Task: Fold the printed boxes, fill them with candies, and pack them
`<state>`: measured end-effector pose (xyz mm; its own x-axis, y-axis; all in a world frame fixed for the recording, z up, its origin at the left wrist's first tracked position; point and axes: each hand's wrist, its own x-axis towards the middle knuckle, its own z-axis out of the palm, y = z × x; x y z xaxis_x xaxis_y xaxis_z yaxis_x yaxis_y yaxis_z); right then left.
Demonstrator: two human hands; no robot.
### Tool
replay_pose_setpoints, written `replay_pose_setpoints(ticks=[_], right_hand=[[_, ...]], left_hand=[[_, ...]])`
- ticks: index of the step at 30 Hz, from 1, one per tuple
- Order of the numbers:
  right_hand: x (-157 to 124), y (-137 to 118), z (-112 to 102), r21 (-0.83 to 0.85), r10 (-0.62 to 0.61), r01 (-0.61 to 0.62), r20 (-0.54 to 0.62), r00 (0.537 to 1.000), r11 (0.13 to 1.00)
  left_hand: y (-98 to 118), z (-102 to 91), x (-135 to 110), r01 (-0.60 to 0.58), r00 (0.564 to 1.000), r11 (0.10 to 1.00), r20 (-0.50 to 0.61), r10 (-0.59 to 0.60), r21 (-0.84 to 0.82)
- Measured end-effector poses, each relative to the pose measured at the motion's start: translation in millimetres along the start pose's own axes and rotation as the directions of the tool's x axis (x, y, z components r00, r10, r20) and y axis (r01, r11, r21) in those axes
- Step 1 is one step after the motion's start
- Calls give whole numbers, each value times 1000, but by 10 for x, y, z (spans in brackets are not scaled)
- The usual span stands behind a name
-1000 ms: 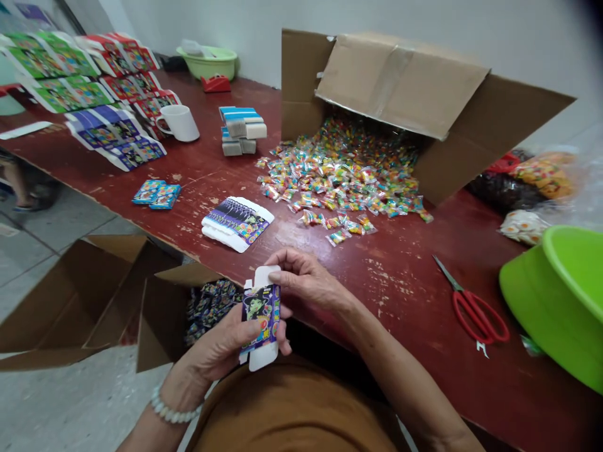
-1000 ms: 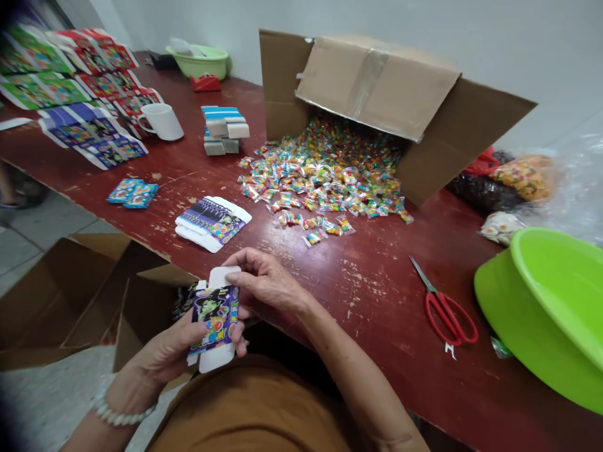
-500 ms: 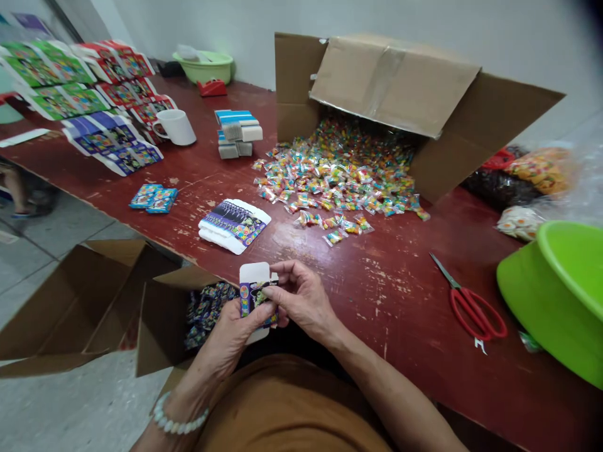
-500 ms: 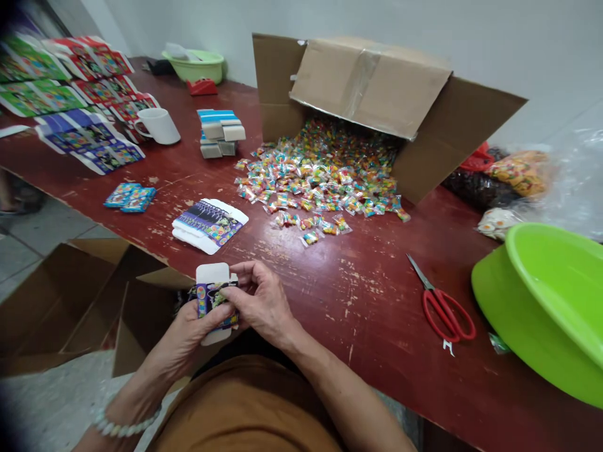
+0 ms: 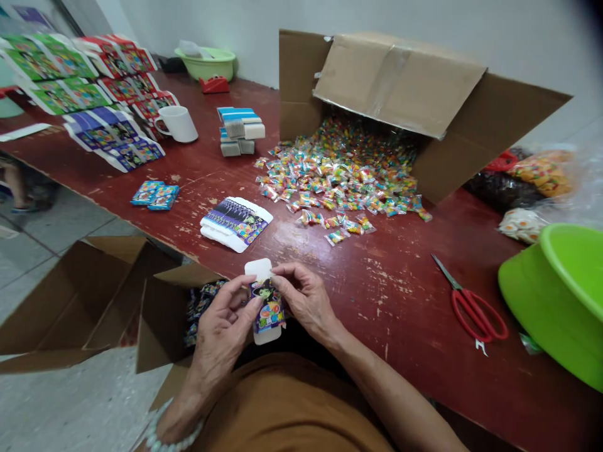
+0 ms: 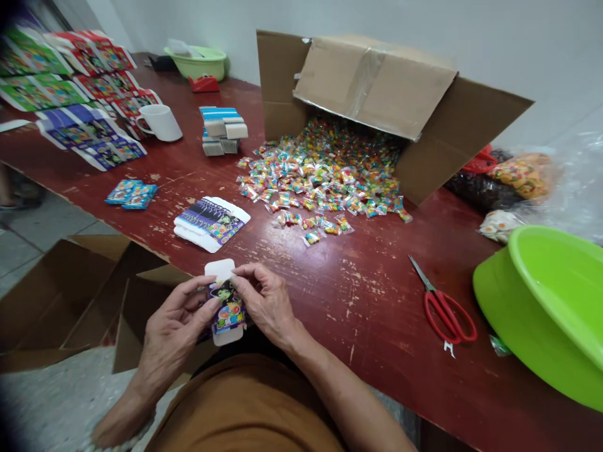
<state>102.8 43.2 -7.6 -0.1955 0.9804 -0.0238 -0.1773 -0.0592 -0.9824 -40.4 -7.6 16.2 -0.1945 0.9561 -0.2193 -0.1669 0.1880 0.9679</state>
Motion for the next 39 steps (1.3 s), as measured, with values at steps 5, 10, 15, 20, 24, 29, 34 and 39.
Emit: replay_pose_setpoints(ticks=[5, 10, 15, 20, 24, 29, 34, 39], right_hand=[[72, -91, -116, 231, 291, -328, 182, 939, 916], [104, -161, -155, 223, 308, -359, 233, 922, 906], [65, -94, -130, 159, 188, -222, 203, 961, 962], [39, -97, -143, -123, -58, 92, 253, 966, 988], [46, -112, -147, -101, 12, 19, 302, 953, 995], [99, -141, -104, -18, 229, -234, 286, 930, 972], [106, -227, -47, 23, 262, -276, 242, 934, 961], [97, -190, -22, 5, 242, -250, 235, 941, 968]], left_hand=[[-14, -59, 55, 43, 998, 999, 41, -44, 10], [-10, -92, 93, 22, 995, 996, 92, -30, 88], [26, -57, 81, 170, 982, 978, 103, -158, -124], [6, 10, 44, 470, 866, 855, 301, -399, -218], [-28, 45, 55, 501, 853, 822, 314, -417, -269], [-45, 44, 68, 411, 898, 895, 246, -365, -171], [-95, -19, 90, 340, 919, 936, 240, -312, -86], [-182, -86, 142, 257, 939, 966, 241, -246, -15]])
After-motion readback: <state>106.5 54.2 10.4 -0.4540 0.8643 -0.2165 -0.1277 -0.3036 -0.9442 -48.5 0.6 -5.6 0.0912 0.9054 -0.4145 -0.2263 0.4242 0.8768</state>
